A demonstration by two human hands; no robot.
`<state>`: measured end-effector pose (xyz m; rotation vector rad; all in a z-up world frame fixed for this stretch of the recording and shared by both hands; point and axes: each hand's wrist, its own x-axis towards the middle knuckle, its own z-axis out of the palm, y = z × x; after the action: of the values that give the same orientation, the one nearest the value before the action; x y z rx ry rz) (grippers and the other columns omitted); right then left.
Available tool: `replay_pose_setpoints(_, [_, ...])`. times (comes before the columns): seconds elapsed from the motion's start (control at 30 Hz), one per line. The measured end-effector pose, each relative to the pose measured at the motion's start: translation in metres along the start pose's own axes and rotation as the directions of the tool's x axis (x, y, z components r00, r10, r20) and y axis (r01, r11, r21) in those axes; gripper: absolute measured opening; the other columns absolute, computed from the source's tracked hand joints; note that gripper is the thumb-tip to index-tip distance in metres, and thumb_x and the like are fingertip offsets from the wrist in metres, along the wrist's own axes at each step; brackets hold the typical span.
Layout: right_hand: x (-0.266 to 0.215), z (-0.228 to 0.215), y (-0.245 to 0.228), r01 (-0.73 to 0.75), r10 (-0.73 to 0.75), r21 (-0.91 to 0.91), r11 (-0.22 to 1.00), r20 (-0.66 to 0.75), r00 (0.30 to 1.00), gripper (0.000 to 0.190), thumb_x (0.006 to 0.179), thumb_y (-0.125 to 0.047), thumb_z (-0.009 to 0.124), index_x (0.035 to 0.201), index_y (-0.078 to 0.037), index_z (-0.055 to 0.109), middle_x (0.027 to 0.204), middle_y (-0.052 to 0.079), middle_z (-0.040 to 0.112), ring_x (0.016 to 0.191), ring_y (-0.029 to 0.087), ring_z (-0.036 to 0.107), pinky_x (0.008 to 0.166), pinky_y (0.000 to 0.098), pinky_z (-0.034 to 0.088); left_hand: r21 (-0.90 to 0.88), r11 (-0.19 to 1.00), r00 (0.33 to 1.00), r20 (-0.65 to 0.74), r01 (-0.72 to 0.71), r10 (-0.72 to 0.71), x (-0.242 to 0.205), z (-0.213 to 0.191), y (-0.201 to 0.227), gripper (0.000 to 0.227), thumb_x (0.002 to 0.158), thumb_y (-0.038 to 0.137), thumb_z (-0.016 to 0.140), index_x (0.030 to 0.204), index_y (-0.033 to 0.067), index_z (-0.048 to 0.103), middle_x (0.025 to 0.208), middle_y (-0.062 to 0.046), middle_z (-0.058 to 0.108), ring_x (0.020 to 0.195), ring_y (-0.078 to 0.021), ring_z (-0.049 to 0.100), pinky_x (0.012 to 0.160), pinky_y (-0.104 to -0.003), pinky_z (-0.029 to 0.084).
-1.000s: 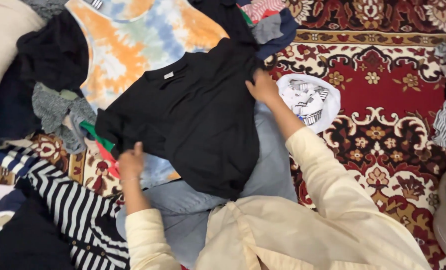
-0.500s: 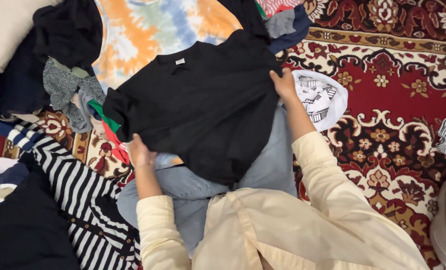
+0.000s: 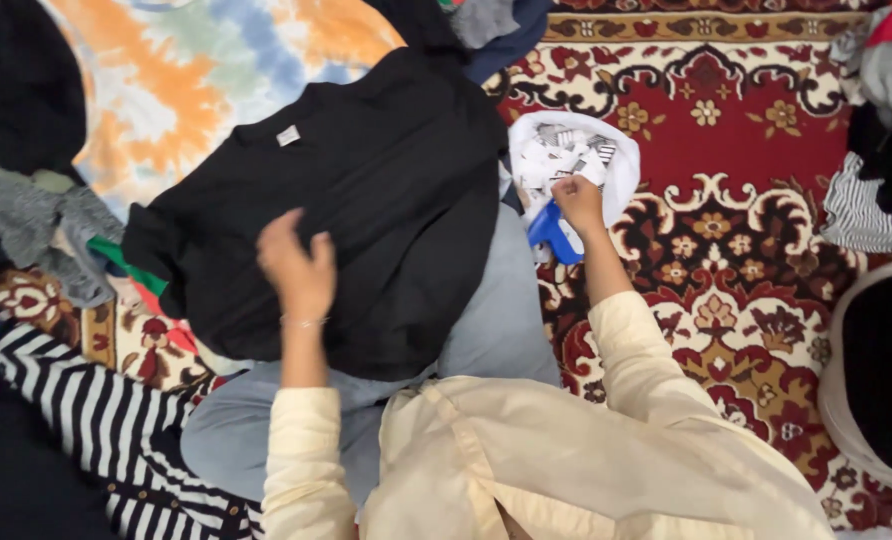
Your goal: Using a tagging gun to attach labels to various shirts and then folding them into piles while sitting on the floor.
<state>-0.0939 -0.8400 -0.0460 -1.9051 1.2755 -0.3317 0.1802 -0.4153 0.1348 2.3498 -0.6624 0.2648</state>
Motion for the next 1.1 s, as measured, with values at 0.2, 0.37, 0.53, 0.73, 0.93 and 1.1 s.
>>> replay_pose_setpoints(0.2, [-0.08,-0.024,-0.028,0.181,-0.173,-0.192,0.965,0.057,0.983,0.046,0.078,-0.024,0.088,0.11,0.003,0.067,0.101,0.028,0.068,0.098,0.048,0.068,0.087,0.0555,0.055,-0.529,0.84,0.869,0.352,-0.122,0.348,-0.007,0.117,0.143,0.028,0.092,0.008,0.068,0.119,0.0096,0.069,0.118,-0.017,0.064,0.12,-0.0393,0.058,0.104,-0.049,0.042])
replay_pose_setpoints(0.37, [-0.103,-0.011,-0.043,0.088,-0.082,-0.403,0.911,0.031,0.996,0.091,0.072,-0.031,0.092,0.142,0.002,0.045,0.124,0.021,0.057,0.12,0.042,0.055,0.104,0.059,0.04,-0.384,0.921,0.794,0.539,-0.064,0.28,-0.026,0.193,0.209,0.02,0.097,0.018,0.06,0.115,0.0201,0.069,0.114,-0.003,0.067,0.114,-0.0232,0.067,0.112,-0.042,0.037])
replay_pose_setpoints(0.53, [-0.106,-0.028,-0.034,0.121,-0.055,-0.415,0.902,0.169,0.984,0.087,0.076,-0.014,0.087,0.148,-0.001,0.04,0.128,0.021,0.055,0.123,0.041,0.054,0.105,0.0568,0.043,-0.446,0.889,0.749,0.624,0.107,0.223,-0.023,0.257,0.231,0.025,0.098,0.014,0.054,0.119,0.0162,0.068,0.115,-0.012,0.065,0.113,-0.035,0.067,0.102,-0.046,0.05])
replay_pose_setpoints(0.73, [-0.109,-0.046,-0.004,0.124,-0.121,-0.038,0.992,0.068,0.99,0.091,0.069,-0.003,0.084,0.148,0.003,0.04,0.12,0.026,0.057,0.116,0.046,0.058,0.102,0.0555,0.048,-0.277,0.904,0.635,0.772,0.326,0.008,-0.059,0.395,0.214,0.028,0.095,0.02,0.053,0.12,0.016,0.066,0.108,-0.012,0.069,0.11,-0.0332,0.07,0.099,-0.044,0.055])
replay_pose_setpoints(0.93, [-0.115,-0.05,0.073,-0.097,0.12,0.632,0.768,0.006,0.993,0.081,0.075,0.007,0.073,0.15,-0.003,0.044,0.125,0.018,0.06,0.116,0.034,0.061,0.099,0.0499,0.051,-0.196,0.96,0.557,0.829,0.202,0.052,-0.058,0.392,0.232,0.025,0.096,0.011,0.053,0.116,0.0077,0.067,0.105,-0.016,0.066,0.105,-0.035,0.072,0.089,-0.046,0.061])
replay_pose_setpoints(1.1, [-0.112,-0.039,0.098,-0.214,0.33,0.755,0.62,-0.003,0.944,0.076,0.078,0.004,0.073,0.148,-0.012,0.048,0.125,0.01,0.064,0.109,0.03,0.066,0.094,0.051,0.054,-0.119,0.992,0.523,0.849,0.046,0.077,-0.043,0.368,0.257,0.028,0.096,0.021,0.064,0.12,0.0076,0.064,0.108,-0.014,0.063,0.107,-0.0334,0.071,0.087,-0.047,0.062])
